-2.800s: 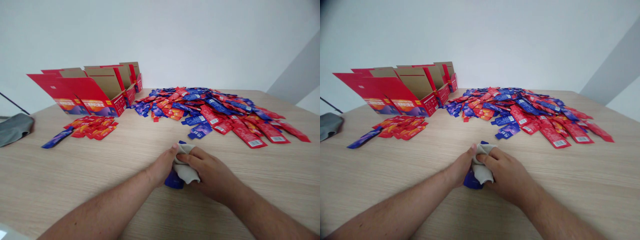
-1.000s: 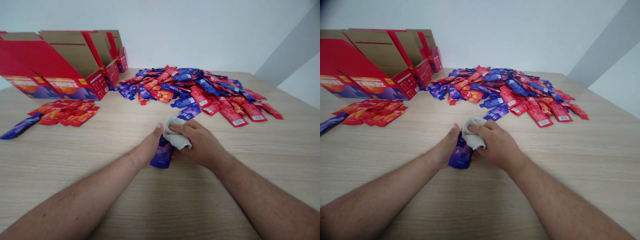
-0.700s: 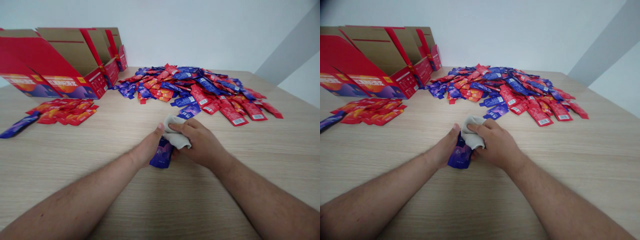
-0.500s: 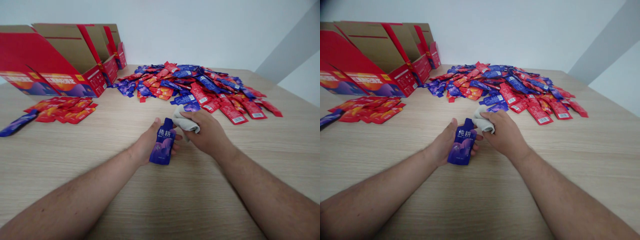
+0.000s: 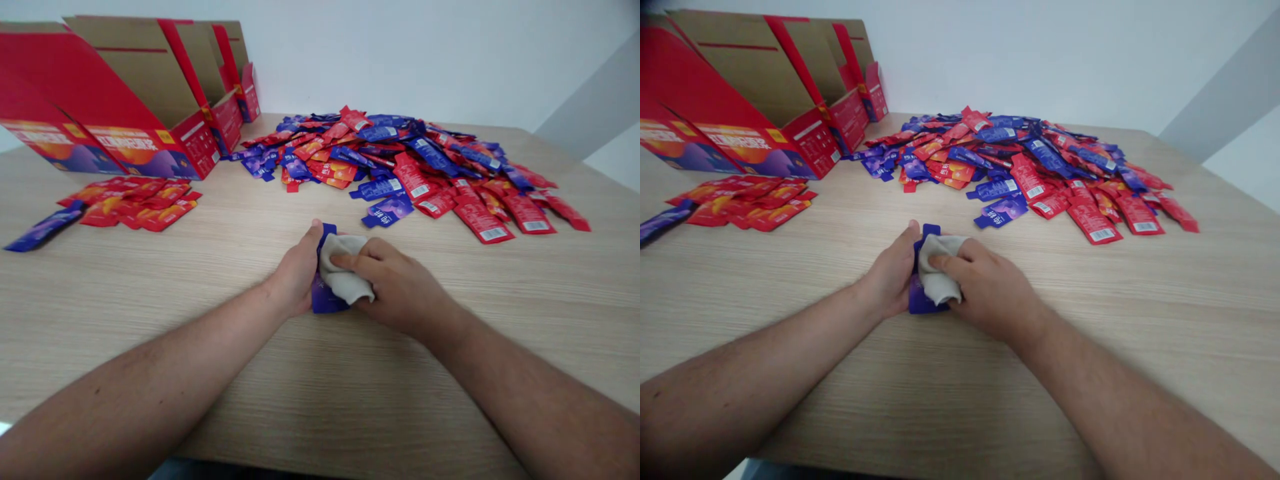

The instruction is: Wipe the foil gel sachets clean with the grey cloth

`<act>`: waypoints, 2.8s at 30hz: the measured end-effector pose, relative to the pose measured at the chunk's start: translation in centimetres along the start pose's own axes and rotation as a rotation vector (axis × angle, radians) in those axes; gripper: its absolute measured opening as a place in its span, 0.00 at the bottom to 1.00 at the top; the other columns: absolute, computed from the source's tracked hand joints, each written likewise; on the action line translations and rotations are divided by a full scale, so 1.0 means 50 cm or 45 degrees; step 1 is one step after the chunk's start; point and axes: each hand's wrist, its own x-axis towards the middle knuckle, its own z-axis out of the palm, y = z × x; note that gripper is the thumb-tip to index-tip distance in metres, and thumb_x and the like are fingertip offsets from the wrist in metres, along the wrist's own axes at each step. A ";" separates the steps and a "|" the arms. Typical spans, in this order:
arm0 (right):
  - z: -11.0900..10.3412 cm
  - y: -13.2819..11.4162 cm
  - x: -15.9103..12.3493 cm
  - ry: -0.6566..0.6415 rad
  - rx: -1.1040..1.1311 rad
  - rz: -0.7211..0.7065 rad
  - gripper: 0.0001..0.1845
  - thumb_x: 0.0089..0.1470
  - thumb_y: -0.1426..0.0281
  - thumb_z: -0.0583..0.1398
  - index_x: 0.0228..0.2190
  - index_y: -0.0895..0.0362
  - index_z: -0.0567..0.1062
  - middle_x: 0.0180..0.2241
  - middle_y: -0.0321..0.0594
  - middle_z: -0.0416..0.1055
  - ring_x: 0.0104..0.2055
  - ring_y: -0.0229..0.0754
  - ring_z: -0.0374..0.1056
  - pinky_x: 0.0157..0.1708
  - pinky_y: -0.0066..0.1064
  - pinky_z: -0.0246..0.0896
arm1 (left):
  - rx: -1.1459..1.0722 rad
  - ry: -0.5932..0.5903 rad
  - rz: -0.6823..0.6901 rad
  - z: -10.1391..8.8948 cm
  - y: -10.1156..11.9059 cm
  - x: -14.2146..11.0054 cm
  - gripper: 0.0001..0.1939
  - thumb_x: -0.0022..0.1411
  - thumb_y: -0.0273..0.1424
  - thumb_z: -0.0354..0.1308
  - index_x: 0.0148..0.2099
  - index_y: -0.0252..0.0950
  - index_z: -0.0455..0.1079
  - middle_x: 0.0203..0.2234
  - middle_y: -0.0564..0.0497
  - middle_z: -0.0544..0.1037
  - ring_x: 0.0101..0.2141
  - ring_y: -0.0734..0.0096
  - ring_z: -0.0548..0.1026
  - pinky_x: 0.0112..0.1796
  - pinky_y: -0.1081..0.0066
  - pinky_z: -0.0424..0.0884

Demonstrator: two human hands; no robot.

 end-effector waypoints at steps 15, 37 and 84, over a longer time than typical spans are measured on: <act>0.025 0.031 0.007 0.194 0.106 0.124 0.28 0.56 0.72 0.63 0.58 0.58 0.78 0.48 0.51 0.80 0.48 0.54 0.74 0.51 0.47 0.71 | -0.229 -0.181 -0.123 0.012 0.020 -0.017 0.27 0.76 0.47 0.44 0.47 0.32 0.76 0.32 0.41 0.83 0.35 0.57 0.83 0.38 0.61 0.81; 0.034 0.011 -0.002 0.132 0.307 0.011 0.28 0.54 0.73 0.64 0.57 0.55 0.77 0.49 0.49 0.79 0.50 0.52 0.74 0.50 0.46 0.72 | -0.143 -0.123 -0.171 -0.003 0.012 -0.005 0.22 0.75 0.44 0.49 0.40 0.33 0.75 0.29 0.45 0.80 0.29 0.64 0.79 0.37 0.65 0.77; 0.005 0.024 -0.004 0.162 0.072 0.006 0.30 0.51 0.74 0.63 0.57 0.61 0.78 0.41 0.50 0.76 0.41 0.52 0.74 0.42 0.44 0.74 | 0.159 -0.037 -0.054 -0.004 -0.018 0.007 0.27 0.77 0.48 0.45 0.46 0.35 0.78 0.30 0.44 0.83 0.27 0.61 0.79 0.30 0.64 0.76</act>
